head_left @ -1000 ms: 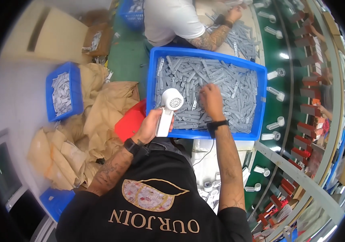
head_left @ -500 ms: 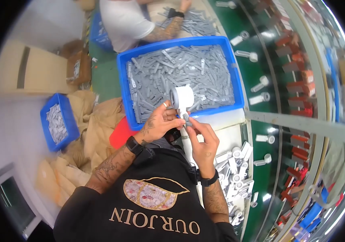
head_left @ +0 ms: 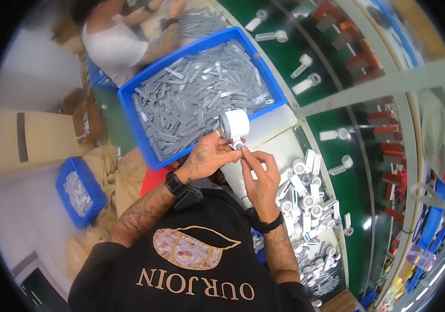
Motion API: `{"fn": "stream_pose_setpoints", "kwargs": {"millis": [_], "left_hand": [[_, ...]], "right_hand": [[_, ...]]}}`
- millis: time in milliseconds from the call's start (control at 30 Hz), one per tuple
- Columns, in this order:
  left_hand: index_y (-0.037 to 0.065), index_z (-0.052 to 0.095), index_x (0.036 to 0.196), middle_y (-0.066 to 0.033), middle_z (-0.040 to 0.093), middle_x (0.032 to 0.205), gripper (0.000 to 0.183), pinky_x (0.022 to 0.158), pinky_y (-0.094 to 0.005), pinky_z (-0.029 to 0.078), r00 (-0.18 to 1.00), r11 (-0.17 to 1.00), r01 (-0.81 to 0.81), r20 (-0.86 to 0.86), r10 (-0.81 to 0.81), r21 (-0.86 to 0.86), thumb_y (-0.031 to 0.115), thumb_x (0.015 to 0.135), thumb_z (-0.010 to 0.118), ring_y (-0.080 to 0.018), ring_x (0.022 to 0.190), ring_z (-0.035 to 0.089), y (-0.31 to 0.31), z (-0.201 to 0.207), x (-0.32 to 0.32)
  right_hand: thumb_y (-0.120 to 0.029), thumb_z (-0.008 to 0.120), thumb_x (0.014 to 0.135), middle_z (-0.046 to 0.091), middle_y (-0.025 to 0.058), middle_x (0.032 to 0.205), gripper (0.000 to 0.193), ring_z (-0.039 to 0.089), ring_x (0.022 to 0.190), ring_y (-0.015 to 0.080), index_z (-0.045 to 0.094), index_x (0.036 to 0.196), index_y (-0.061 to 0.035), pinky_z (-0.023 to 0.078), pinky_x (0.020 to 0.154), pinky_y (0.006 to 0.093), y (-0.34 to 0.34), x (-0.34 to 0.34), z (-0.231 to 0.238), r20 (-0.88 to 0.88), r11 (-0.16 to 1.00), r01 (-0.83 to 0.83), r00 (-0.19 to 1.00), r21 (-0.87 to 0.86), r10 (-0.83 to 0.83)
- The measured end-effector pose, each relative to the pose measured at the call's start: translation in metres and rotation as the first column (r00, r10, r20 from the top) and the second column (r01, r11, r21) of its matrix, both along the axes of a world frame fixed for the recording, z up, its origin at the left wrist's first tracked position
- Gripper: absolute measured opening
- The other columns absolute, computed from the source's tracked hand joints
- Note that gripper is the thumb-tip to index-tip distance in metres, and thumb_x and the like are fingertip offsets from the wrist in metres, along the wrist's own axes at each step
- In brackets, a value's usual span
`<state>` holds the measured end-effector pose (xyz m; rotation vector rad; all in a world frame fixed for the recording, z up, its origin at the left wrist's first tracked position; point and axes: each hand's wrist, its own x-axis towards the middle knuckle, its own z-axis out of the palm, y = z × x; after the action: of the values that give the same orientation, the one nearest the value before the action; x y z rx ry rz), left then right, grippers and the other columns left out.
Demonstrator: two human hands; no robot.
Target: The person gathers white handheld fans from a blue bin and places them on the table. They pick up a fan, insert a grey plastic strip into the handle by hand, and set the assembled fan down on the table.
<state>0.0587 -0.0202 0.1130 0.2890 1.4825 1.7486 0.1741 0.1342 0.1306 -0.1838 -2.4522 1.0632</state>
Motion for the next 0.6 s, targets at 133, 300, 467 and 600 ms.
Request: {"fn": "stream_pose_setpoints", "kwargs": {"millis": [133, 300, 467, 600], "left_hand": [[-0.002, 0.05, 0.141, -0.0125, 0.067, 0.133, 0.053, 0.093, -0.0315, 0.057, 0.991, 0.991, 0.131, -0.015, -0.131, -0.032, 0.009, 0.096, 0.075, -0.0155, 0.111, 0.066, 0.027, 0.006, 0.005], [0.0, 0.055, 0.137, -0.0092, 0.069, 0.124, 0.051, 0.091, -0.0309, 0.057, 0.924, 0.926, 0.375, -0.073, -0.377, -0.039, 0.008, 0.092, 0.077, -0.0137, 0.109, 0.067, 0.045, -0.007, 0.024], [-0.001, 0.057, 0.133, -0.008, 0.071, 0.112, 0.048, 0.087, -0.0322, 0.058, 0.853, 0.86, 0.503, -0.111, -0.509, -0.08, 0.003, 0.089, 0.075, -0.0143, 0.098, 0.069, 0.072, 0.0, 0.036], [-0.006, 0.056, 0.131, -0.0081, 0.074, 0.1, 0.05, 0.07, -0.0279, 0.056, 0.87, 0.87, 0.493, 0.012, -0.493, -0.013, 0.01, 0.089, 0.078, -0.011, 0.077, 0.068, 0.111, -0.022, 0.04]], "right_hand": [[0.001, 0.078, 0.085, 0.066, 0.0087, 0.103, 0.044, 0.067, 0.096, 0.0235, 0.072, 0.128, -0.0066, 0.055, 0.086, 0.0355, 0.023, 0.022, -0.009, 0.052, 0.995, 0.014, 0.999, -0.094, -0.01], [-0.016, 0.079, 0.092, 0.068, 0.0076, 0.119, 0.055, 0.068, 0.103, 0.0169, 0.057, 0.14, 0.0007, 0.054, 0.096, 0.034, 0.051, 0.038, -0.01, 0.117, 0.658, 0.099, 0.993, -0.747, -0.017], [-0.009, 0.075, 0.096, 0.072, 0.0069, 0.114, 0.045, 0.068, 0.101, 0.013, 0.059, 0.137, 0.0042, 0.055, 0.088, 0.0289, 0.072, 0.065, -0.007, 0.235, 0.424, 0.132, 0.951, -0.896, 0.202], [-0.018, 0.078, 0.094, 0.071, 0.0092, 0.11, 0.042, 0.067, 0.098, 0.0144, 0.065, 0.128, 0.0043, 0.055, 0.081, 0.029, 0.083, 0.076, -0.017, 0.332, 0.395, 0.289, 0.942, -0.872, 0.042]]}}
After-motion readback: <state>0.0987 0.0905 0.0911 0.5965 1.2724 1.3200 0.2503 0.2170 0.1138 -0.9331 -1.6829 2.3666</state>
